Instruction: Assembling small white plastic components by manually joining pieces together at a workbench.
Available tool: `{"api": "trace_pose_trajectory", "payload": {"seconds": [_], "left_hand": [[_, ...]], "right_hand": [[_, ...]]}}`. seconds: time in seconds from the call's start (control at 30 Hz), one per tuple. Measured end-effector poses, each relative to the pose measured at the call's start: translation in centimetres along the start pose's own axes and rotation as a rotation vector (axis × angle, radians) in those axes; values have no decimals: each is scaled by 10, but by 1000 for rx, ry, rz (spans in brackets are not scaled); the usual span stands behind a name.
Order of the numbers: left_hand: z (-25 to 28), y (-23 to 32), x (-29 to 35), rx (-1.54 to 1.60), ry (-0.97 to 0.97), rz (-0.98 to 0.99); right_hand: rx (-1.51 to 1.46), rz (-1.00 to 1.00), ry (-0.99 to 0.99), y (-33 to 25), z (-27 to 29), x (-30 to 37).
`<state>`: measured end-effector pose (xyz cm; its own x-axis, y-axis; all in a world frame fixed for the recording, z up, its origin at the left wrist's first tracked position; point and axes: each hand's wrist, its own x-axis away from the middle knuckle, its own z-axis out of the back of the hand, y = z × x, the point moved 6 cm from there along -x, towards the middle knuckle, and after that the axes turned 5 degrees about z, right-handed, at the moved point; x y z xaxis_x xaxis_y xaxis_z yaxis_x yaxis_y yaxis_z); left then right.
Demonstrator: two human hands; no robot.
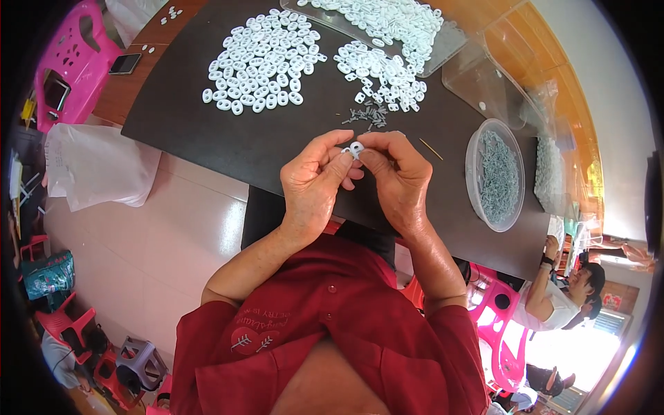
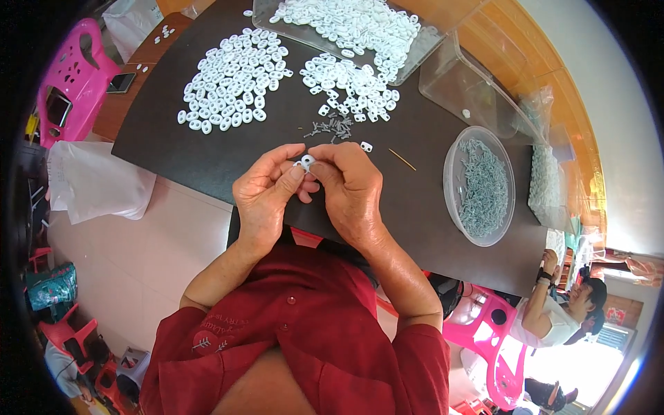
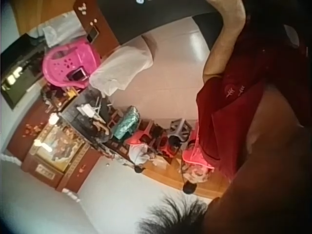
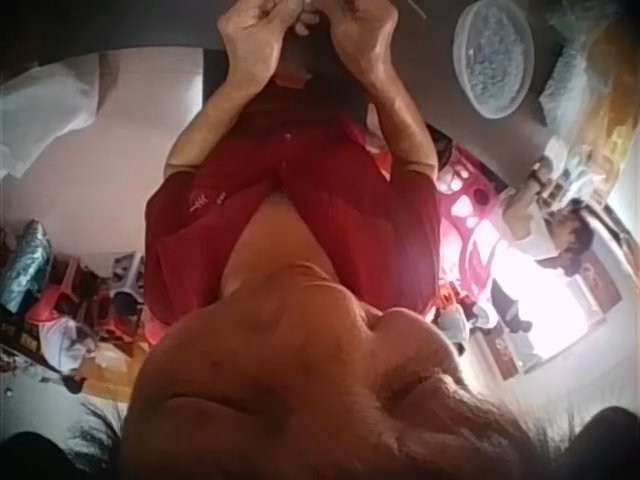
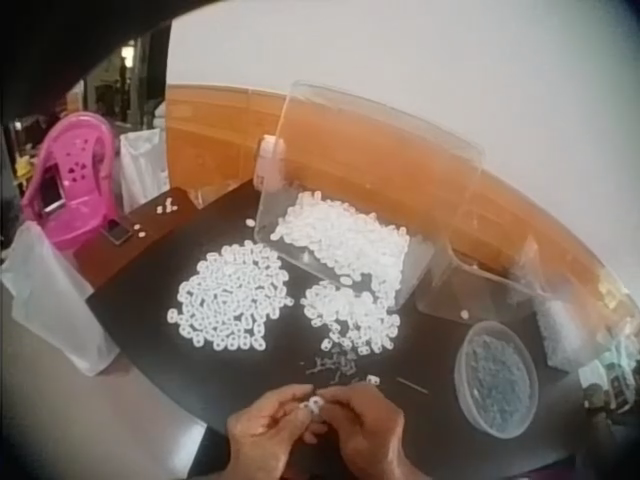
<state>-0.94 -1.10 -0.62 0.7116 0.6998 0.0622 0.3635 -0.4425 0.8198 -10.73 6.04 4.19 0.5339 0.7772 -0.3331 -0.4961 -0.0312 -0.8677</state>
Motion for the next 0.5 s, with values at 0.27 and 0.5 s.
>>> {"api": "trace_pose_trajectory", "payload": {"seconds": [0.27, 0.5], "left_hand": [[-4, 0, -6, 86, -9, 46], [-5, 0, -10, 142, 61, 141]], "right_hand": [[-14, 84, -5, 3, 3, 4], [361, 397, 24, -16, 6, 1]]}}
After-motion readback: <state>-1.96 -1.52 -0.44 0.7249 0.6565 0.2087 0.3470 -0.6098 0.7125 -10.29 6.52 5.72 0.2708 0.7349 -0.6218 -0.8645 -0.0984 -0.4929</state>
